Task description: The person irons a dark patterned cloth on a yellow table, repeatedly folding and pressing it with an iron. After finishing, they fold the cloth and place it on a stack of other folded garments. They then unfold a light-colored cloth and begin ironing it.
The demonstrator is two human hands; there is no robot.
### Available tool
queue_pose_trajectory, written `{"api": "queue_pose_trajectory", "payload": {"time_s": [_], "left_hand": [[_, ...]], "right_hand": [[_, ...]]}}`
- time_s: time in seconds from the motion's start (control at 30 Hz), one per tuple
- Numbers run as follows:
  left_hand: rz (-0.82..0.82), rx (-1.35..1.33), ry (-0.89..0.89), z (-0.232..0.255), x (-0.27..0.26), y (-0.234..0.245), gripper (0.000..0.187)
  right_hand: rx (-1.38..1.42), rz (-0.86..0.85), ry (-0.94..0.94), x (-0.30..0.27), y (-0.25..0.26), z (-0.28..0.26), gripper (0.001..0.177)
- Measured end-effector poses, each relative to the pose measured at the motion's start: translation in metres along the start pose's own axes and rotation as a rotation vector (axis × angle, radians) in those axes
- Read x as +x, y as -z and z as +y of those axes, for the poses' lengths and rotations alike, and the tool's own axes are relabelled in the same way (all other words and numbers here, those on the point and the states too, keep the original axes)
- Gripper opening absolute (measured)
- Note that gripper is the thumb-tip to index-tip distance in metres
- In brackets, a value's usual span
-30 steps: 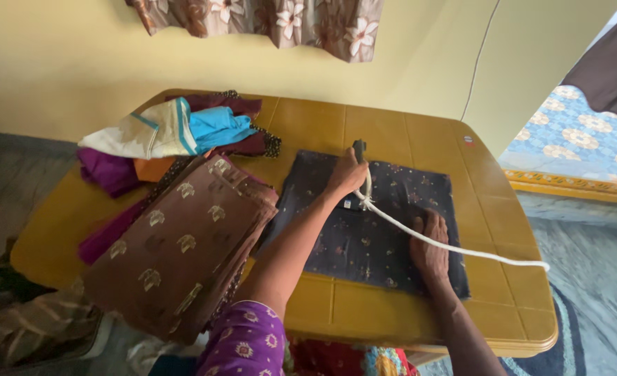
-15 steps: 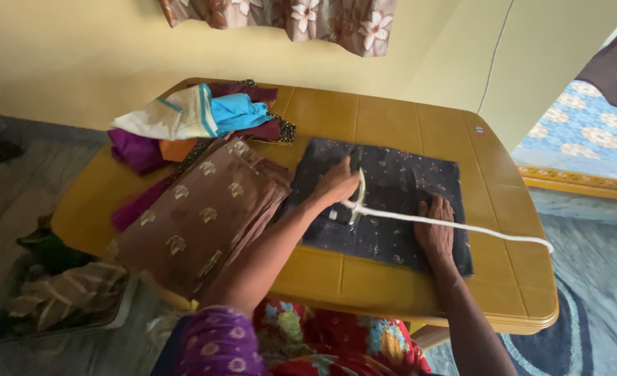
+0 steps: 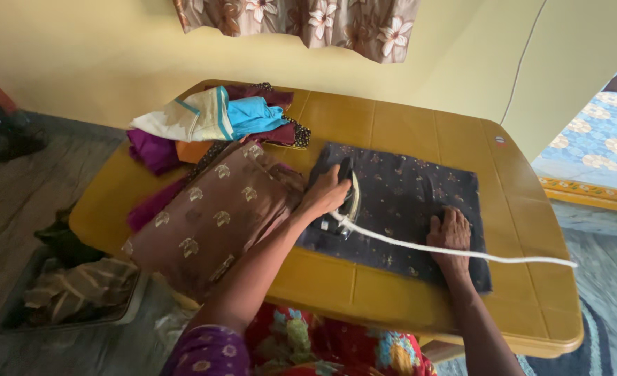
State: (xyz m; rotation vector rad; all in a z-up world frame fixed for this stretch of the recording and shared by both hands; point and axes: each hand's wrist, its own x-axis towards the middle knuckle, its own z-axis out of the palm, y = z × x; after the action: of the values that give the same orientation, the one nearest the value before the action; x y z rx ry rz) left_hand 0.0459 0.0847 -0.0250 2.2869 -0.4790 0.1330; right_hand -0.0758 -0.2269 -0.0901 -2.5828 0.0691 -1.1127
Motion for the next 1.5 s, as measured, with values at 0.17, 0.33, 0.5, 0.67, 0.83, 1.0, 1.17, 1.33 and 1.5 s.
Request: {"api": "queue_pose_trajectory", "payload": {"time_s": [0.17, 0.33, 0.5, 0.67, 0.83, 1.0, 1.17, 1.33, 1.5], "left_hand": [[0.033, -0.112, 0.105, -0.023, 0.076, -0.026, 0.039], [0.194, 0.298, -0.375, -0.057, 0.144, -0.062, 0.030], [0.133, -0.160, 0.044, -0.043, 0.159, -0.065, 0.049], [0.124, -0.129, 0.006, -0.026, 0.123, -0.044, 0.048], [-0.061, -0.256, 0.141, 0.009, 0.035, -0.006, 0.046], [-0.165, -0.326, 0.191, 0.047, -0.054, 0.033, 0.050], [-0.199, -0.393, 0.190, 0.058, -0.075, 0.042, 0.046], [-0.209, -0.425, 0.220, 0.045, -0.033, 0.010, 0.043], [-0.012, 0.167, -0.262, 0.024, 0.039, -0.056, 0.032]], "right_hand": [[0.007, -0.029, 0.002, 0.001, 0.008, -0.007, 0.037], [-0.007, -0.037, -0.010, 0.005, 0.007, -0.008, 0.040], [-0.013, -0.060, -0.079, 0.010, 0.008, -0.012, 0.039], [0.000, -0.066, -0.115, 0.010, 0.010, -0.015, 0.039], [-0.001, -0.057, -0.069, 0.007, 0.007, -0.009, 0.037], [0.000, 0.024, 0.068, 0.002, 0.001, -0.001, 0.034], [-0.013, 0.028, 0.047, 0.001, 0.001, -0.007, 0.034], [-0.061, -0.080, 0.015, 0.004, 0.002, -0.011, 0.041], [-0.053, -0.138, -0.030, 0.002, 0.001, -0.013, 0.045]]}}
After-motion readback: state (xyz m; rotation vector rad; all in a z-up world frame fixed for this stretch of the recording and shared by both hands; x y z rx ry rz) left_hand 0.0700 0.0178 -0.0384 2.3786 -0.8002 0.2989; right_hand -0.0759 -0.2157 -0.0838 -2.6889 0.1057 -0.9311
